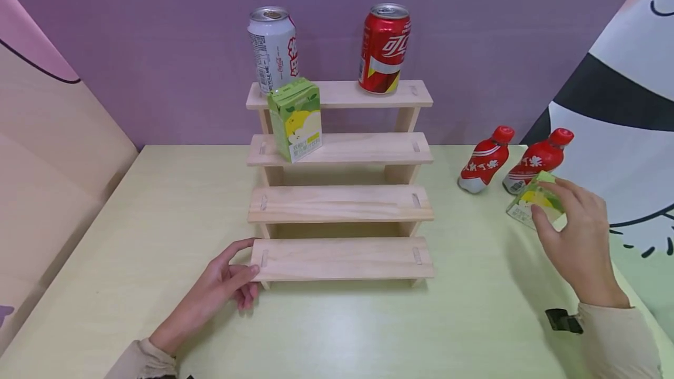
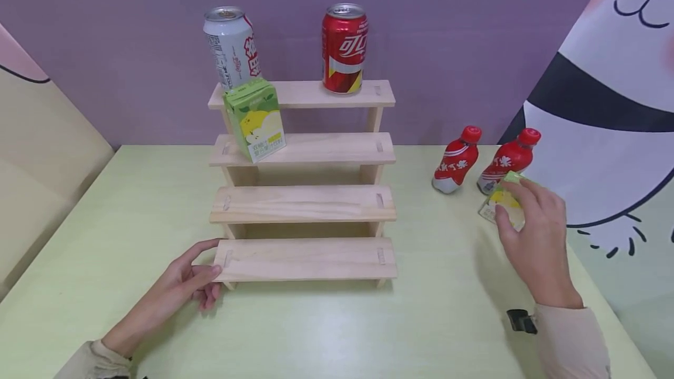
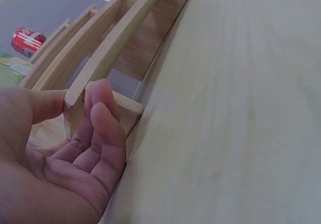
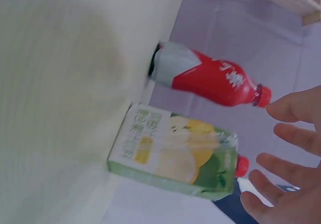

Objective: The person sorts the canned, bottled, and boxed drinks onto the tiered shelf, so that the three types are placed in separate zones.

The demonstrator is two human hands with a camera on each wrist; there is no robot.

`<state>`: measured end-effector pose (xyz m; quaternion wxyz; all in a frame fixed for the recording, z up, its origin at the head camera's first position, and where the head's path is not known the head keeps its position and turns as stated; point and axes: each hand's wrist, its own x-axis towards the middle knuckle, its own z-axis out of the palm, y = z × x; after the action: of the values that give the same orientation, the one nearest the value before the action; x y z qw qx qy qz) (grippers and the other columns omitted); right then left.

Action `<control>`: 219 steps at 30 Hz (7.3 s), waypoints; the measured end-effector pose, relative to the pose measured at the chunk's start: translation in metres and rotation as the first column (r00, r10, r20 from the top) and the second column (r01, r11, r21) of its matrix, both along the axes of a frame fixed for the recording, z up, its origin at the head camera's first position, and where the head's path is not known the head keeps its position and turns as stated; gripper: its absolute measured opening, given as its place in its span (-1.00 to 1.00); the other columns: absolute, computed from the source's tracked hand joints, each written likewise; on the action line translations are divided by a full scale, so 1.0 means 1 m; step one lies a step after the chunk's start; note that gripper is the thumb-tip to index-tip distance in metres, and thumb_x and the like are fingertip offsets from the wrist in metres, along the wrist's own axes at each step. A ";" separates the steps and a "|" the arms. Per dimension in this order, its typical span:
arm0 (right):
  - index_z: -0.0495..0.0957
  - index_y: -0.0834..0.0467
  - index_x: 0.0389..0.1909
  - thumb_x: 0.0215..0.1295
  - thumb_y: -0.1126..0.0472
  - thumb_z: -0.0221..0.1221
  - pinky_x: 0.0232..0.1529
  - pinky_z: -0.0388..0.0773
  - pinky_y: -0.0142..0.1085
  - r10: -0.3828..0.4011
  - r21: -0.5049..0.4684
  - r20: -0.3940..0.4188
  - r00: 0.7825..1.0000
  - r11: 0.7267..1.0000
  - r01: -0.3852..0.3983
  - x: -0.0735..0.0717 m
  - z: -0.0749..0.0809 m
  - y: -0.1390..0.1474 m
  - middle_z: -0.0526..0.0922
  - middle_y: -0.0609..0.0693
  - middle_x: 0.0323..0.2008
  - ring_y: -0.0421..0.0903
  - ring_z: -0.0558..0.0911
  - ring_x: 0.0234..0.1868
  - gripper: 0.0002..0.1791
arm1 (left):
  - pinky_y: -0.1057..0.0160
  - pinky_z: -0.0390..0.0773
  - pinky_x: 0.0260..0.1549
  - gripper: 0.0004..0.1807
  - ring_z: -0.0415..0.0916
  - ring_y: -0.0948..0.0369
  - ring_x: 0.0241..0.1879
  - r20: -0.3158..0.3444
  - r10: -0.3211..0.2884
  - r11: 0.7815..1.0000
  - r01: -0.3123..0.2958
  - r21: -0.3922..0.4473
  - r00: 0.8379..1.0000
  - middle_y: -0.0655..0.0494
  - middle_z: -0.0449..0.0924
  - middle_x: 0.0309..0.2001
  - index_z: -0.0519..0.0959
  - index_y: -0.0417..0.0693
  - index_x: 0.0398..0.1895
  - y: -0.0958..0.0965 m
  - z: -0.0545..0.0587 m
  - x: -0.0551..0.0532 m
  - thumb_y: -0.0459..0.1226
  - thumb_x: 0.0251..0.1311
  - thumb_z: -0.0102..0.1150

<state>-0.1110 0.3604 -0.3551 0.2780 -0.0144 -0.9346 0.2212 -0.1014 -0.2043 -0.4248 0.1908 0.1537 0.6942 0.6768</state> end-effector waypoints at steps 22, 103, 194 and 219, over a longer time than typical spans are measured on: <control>0.10 0.37 0.46 0.37 0.30 0.13 0.38 -0.10 0.40 -0.087 -0.001 0.177 0.980 0.996 0.088 -0.004 -0.016 0.035 0.02 0.39 0.49 0.39 -0.01 0.48 -0.30 | 0.25 0.60 -0.58 -0.41 0.52 0.22 -0.59 0.003 0.002 1.000 -0.002 0.012 1.000 -0.14 0.62 -0.49 0.05 -0.18 0.48 -0.001 0.000 0.001 -0.31 0.50 -0.01; 0.47 0.29 0.21 0.23 0.58 0.22 0.14 0.32 -0.63 0.154 -0.082 -0.205 0.967 0.981 -0.174 0.009 0.027 -0.040 0.52 0.18 0.23 -0.50 0.37 0.22 -0.49 | 0.21 0.60 -0.60 -0.43 0.52 0.19 -0.58 0.001 -0.015 1.000 0.015 -0.002 1.000 -0.07 0.62 -0.49 0.06 -0.16 0.47 -0.001 0.001 -0.002 -0.29 0.52 -0.03; 0.52 0.39 0.10 0.27 0.58 0.17 0.14 0.54 -0.27 0.492 -0.153 -0.440 0.751 0.783 -0.602 -0.061 0.122 -0.169 0.59 0.05 0.12 -0.01 0.60 0.13 -0.63 | 0.22 0.59 -0.64 -0.42 0.52 0.21 -0.60 0.005 -0.017 1.000 0.017 0.010 1.000 -0.17 0.61 -0.49 0.04 -0.17 0.48 -0.002 -0.002 -0.003 -0.30 0.51 -0.03; 0.44 0.19 0.27 0.38 0.42 0.17 0.20 0.50 -0.28 0.487 -0.205 -0.367 0.792 0.788 -0.580 -0.091 0.092 -0.180 0.52 -0.04 0.24 -0.12 0.54 0.23 -0.55 | 0.22 0.59 -0.63 -0.41 0.52 0.20 -0.59 0.004 -0.013 1.000 0.013 -0.009 1.000 -0.08 0.62 -0.49 0.05 -0.17 0.48 -0.002 0.000 -0.001 -0.28 0.51 -0.01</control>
<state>-0.2018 0.1808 -0.2630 0.3336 0.2434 -0.8010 0.4334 -0.1021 -0.2061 -0.4250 0.1974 0.1560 0.6958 0.6727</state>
